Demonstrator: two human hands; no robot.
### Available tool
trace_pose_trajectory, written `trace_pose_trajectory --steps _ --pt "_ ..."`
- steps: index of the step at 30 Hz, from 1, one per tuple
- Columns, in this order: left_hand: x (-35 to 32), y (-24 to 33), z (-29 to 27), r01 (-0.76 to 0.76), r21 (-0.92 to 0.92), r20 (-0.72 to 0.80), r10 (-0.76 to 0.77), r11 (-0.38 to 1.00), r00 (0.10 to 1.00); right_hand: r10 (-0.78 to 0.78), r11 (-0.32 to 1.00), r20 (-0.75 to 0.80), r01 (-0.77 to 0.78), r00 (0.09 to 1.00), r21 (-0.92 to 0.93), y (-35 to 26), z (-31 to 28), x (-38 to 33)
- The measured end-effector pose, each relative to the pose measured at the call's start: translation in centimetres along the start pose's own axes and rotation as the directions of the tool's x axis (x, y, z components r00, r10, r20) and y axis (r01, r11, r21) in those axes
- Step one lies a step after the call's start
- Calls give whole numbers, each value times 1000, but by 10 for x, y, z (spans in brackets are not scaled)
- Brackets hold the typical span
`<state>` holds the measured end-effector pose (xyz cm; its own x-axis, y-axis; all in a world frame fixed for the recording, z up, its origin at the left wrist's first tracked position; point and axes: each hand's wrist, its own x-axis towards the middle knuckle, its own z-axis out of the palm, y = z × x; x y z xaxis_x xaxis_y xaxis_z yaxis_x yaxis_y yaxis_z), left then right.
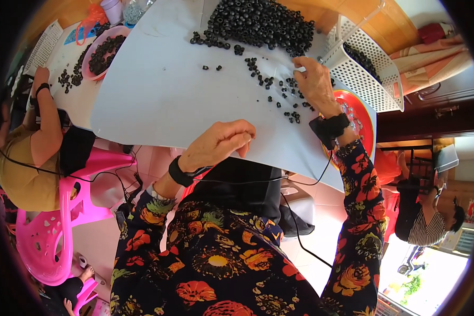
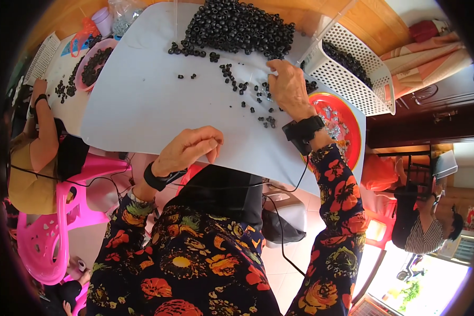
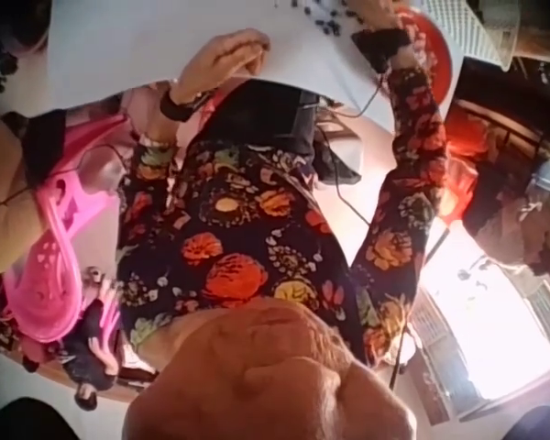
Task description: The person picks up a black plastic part and a small metal component by hand, fits the metal component into the black part, and places the assembled unit onto the table, repeating the process several times.
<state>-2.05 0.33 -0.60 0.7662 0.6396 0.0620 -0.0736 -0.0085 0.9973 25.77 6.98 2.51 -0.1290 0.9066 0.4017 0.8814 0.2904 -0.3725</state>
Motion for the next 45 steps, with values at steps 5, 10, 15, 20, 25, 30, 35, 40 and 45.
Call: trace_pose_trajectory --steps 5,10,15,20,25,30,35,40,45 --pt "-3 -4 1 -68 -10 21 68 998 997 6 992 -16 -8 1000 -126 10 12 29" --pt "-3 -1 1 -32 -16 14 32 999 999 -54 998 53 55 997 -27 3 28 51" --pt "-1 5 1 4 3 14 -4 1000 1000 -4 999 101 0 995 35 1 37 62" --pt "-1 1 2 -42 -15 0 42 999 999 -26 997 118 17 993 73 0 31 56" --pt "0 -2 1 -35 -3 7 35 999 999 114 991 213 -125 970 38 -13 17 50" --pt "-5 -5 2 -61 -8 -44 61 998 997 170 935 279 -244 945 259 -53 2 25" --pt "1 6 6 -56 -245 -346 -33 968 938 136 553 532 -510 836 659 -96 -14 -20" --pt "8 -3 10 -119 -319 -390 -16 940 921 46 348 497 -480 867 805 -106 2 -54" --pt "11 -2 10 -124 -323 -355 1 938 935 128 310 426 -444 896 840 -103 16 -72"
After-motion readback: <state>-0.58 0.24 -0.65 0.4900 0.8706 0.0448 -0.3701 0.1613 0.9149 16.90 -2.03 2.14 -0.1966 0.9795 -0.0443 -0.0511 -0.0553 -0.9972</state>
